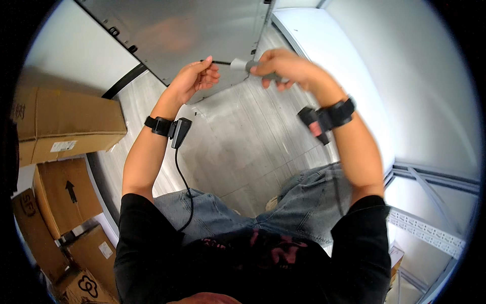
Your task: The person uses a screwdriver to fasten screws into the interior metal panel of a white appliance. They repeatedly pick up screws and tighten them along the edge of the panel.
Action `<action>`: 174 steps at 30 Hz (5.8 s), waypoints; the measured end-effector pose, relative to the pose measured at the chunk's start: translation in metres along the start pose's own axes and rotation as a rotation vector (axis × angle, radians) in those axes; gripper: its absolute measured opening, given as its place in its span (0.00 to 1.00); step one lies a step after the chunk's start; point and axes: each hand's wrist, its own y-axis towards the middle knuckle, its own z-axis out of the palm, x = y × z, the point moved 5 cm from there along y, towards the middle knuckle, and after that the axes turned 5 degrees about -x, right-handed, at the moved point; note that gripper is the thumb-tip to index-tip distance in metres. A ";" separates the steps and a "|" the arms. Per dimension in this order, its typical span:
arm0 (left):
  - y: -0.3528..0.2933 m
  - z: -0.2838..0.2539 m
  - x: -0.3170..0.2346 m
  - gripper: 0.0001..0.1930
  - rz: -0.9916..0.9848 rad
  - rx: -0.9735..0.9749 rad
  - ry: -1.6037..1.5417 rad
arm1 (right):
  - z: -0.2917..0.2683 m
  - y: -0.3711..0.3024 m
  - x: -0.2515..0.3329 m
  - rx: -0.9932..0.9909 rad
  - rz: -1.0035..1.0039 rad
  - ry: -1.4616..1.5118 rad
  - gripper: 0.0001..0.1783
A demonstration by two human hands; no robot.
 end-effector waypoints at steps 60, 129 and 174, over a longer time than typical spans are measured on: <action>0.156 0.342 0.210 0.06 -0.304 -0.041 -0.756 | -0.068 -0.046 -0.478 -0.254 0.051 0.963 0.10; 0.234 0.071 0.263 0.07 -0.378 -0.473 -0.512 | 0.146 0.132 -0.338 -0.208 0.447 0.952 0.16; 0.221 0.081 0.248 0.08 -0.362 -0.284 -0.116 | 0.168 0.128 -0.357 -0.290 0.592 1.127 0.21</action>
